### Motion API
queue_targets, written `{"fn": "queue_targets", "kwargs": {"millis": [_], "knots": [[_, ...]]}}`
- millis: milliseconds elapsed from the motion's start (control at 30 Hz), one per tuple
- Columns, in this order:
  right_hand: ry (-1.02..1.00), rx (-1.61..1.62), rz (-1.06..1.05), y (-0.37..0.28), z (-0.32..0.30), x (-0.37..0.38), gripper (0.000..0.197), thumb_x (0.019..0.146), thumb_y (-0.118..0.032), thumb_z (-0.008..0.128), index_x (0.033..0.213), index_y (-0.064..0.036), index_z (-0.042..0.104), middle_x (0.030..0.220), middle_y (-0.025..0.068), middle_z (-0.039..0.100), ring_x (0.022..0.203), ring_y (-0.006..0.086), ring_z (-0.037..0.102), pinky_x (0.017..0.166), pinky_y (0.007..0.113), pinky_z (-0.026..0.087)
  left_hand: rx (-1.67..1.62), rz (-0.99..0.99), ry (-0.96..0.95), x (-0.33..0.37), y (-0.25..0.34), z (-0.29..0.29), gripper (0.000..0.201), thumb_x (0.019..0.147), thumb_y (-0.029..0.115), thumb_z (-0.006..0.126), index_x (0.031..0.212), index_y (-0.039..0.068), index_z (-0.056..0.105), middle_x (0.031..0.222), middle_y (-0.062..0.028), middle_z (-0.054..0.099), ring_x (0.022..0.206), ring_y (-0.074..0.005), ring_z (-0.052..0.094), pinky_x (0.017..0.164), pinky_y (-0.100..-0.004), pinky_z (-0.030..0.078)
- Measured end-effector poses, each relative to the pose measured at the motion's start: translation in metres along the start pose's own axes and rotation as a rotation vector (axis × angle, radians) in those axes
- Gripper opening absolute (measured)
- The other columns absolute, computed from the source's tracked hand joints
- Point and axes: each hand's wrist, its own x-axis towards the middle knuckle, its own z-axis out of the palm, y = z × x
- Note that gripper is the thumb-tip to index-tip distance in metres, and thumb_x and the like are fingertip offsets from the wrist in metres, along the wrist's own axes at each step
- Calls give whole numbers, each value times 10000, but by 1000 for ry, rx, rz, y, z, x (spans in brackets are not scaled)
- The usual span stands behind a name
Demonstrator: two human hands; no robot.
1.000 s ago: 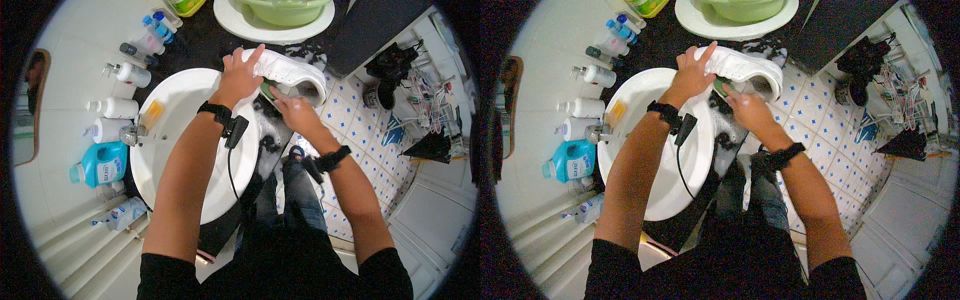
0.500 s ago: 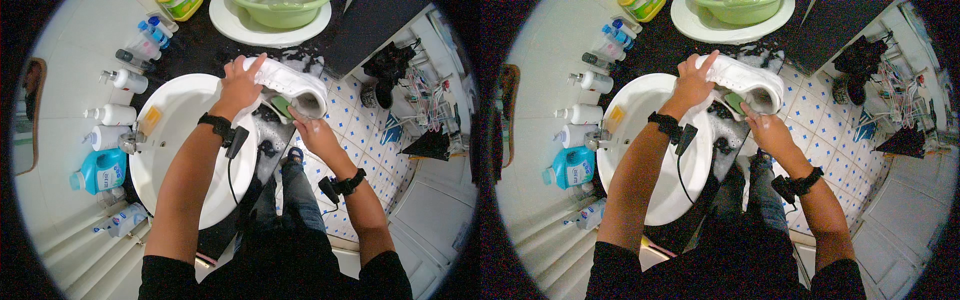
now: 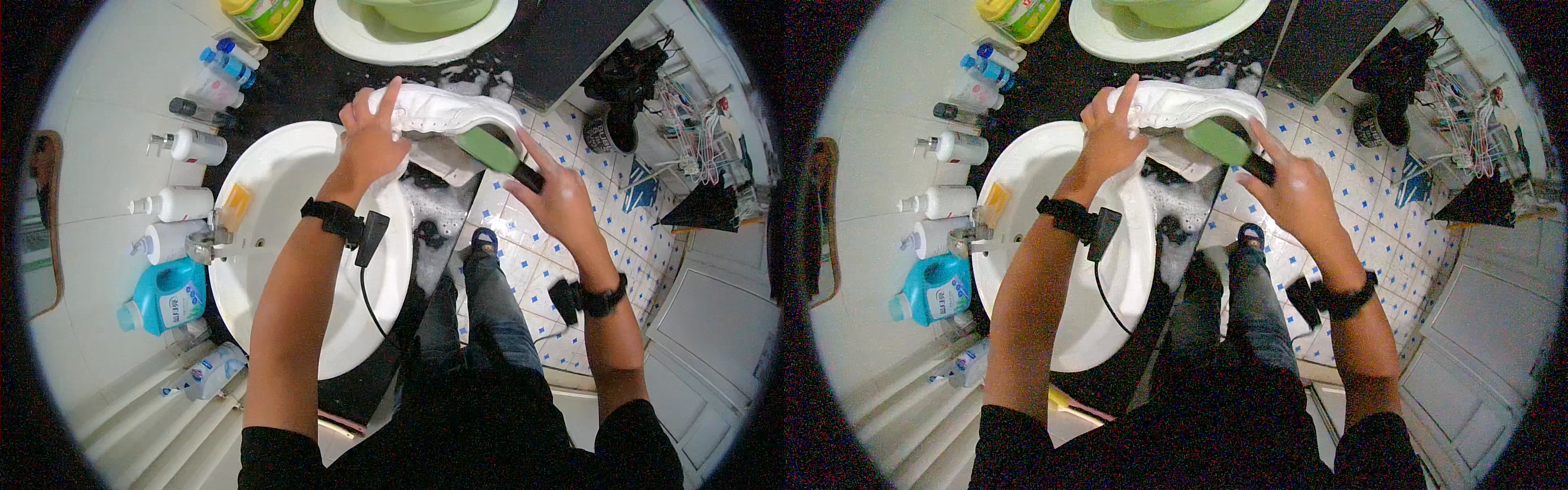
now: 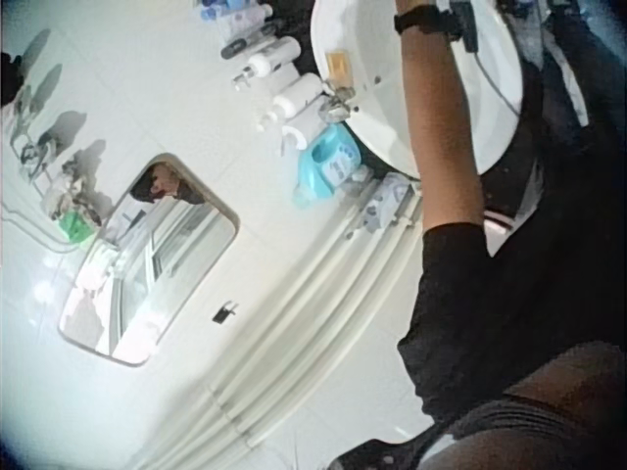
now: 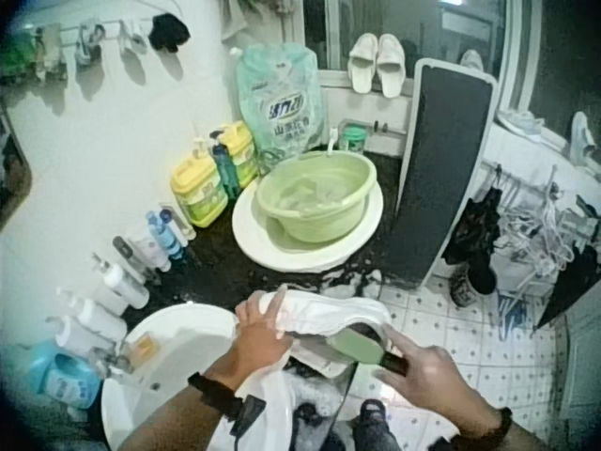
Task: The person cleans a white shoe using a brush and soapy water at a sink, scrubbing the interior and exterior surfaces before rinsing it under the faucet.
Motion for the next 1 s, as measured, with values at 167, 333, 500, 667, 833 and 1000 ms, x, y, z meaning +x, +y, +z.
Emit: {"fn": "queue_targets", "kwargs": {"millis": [167,333,500,667,833,1000], "knots": [[-180,-133,-299,10,-9,28,345,804,-278,681,1058,-50,629,857,189,661,794,366,628,731,443,494,5,13,-5,-4,9,-1,1044,634,164,774,1485,227,173,1391,-246,233,1236,-456,259,1066,-541,208],[-229,150,-262,33,-37,27,269,831,-223,673,993,-16,615,909,155,652,870,289,630,779,363,480,-9,36,50,-13,11,-1,1047,630,151,773,1485,215,172,1398,-257,224,1222,-461,270,1061,-548,216],[16,219,-152,11,26,57,613,663,-381,809,1107,-28,574,858,152,619,800,242,602,748,343,477,-33,53,94,-18,9,1,998,616,132,781,1452,203,240,1388,-253,233,1231,-465,266,1060,-550,210],[31,47,-107,6,41,77,718,635,-420,809,1151,11,556,899,148,588,789,211,550,709,310,448,-47,168,259,-33,13,1,619,598,99,793,1121,84,460,1390,-245,245,1297,-462,220,1062,-558,186],[5,-105,-362,13,44,69,808,611,-432,806,1226,6,517,944,195,599,979,293,562,900,361,391,-77,80,254,-44,23,2,444,623,72,769,976,83,500,1412,-241,233,1319,-463,189,1056,-574,180],[-47,-125,-378,10,43,75,781,622,-415,804,1216,13,530,942,192,604,993,321,559,922,375,380,-54,89,211,-61,20,7,221,665,83,742,834,77,599,1472,-224,184,1328,-466,162,1037,-601,193]]}}
